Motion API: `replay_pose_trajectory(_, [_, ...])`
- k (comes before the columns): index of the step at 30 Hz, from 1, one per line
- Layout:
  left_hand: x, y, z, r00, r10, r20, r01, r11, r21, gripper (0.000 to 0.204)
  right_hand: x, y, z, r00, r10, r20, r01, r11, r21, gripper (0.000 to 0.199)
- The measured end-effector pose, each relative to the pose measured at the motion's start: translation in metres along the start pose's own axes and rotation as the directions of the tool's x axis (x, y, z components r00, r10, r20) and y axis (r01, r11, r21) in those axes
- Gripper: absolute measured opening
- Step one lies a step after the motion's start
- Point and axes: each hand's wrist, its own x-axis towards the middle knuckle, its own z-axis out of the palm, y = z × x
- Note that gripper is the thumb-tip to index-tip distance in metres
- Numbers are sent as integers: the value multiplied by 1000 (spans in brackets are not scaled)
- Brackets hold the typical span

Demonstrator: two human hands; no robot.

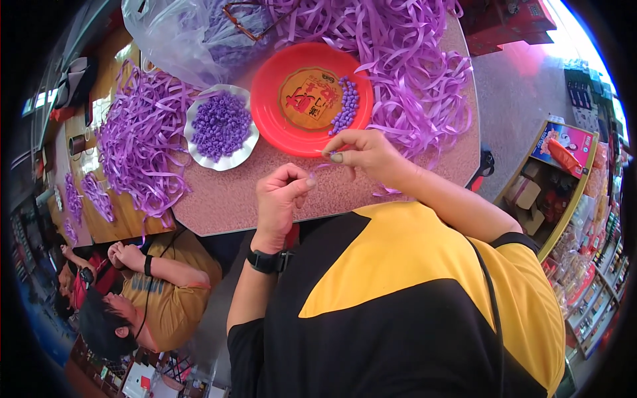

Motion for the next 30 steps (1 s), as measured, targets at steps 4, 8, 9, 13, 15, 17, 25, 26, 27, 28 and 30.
replay_pose_trajectory(4, [-5,15,9,996,-36,84,57,962,-265,7,0,-13,6,976,156,151,-175,977,122,16])
replay_pose_trajectory(8, [-4,4,10,987,146,70,-118,945,-306,6,-6,-3,5,975,172,142,-198,960,197,15])
replay_pose_trajectory(9, [-4,5,17,974,217,65,-186,930,-316,6,-7,-2,6,975,173,141,-198,961,195,15])
replay_pose_trajectory(13, [-2,6,18,956,241,166,-137,869,-476,4,-11,-4,12,964,253,78,-264,914,306,16])
replay_pose_trajectory(15, [-2,9,21,967,196,164,-89,860,-503,3,-12,-4,11,961,273,45,-273,908,319,16])
replay_pose_trajectory(17, [-2,10,24,975,151,161,-43,847,-530,5,-12,-2,8,969,247,24,-240,910,337,16])
replay_pose_trajectory(25, [2,-8,17,979,25,201,99,807,-582,15,-13,-5,-8,991,-15,-136,13,1000,-12,20])
replay_pose_trajectory(26, [2,-10,17,979,22,201,101,806,-583,15,-15,-7,-12,987,-55,-150,37,993,-116,21])
replay_pose_trajectory(27, [3,-12,16,985,-7,174,112,789,-604,16,-16,-6,-14,987,-52,-151,35,993,-116,21])
replay_pose_trajectory(28, [4,-14,16,988,-38,147,123,771,-625,17,-18,-6,-16,990,-44,-134,32,996,-84,20])
replay_pose_trajectory(30, [5,-16,17,993,-53,107,108,788,-607,16,-19,-10,-15,992,-36,-119,30,998,-54,20])
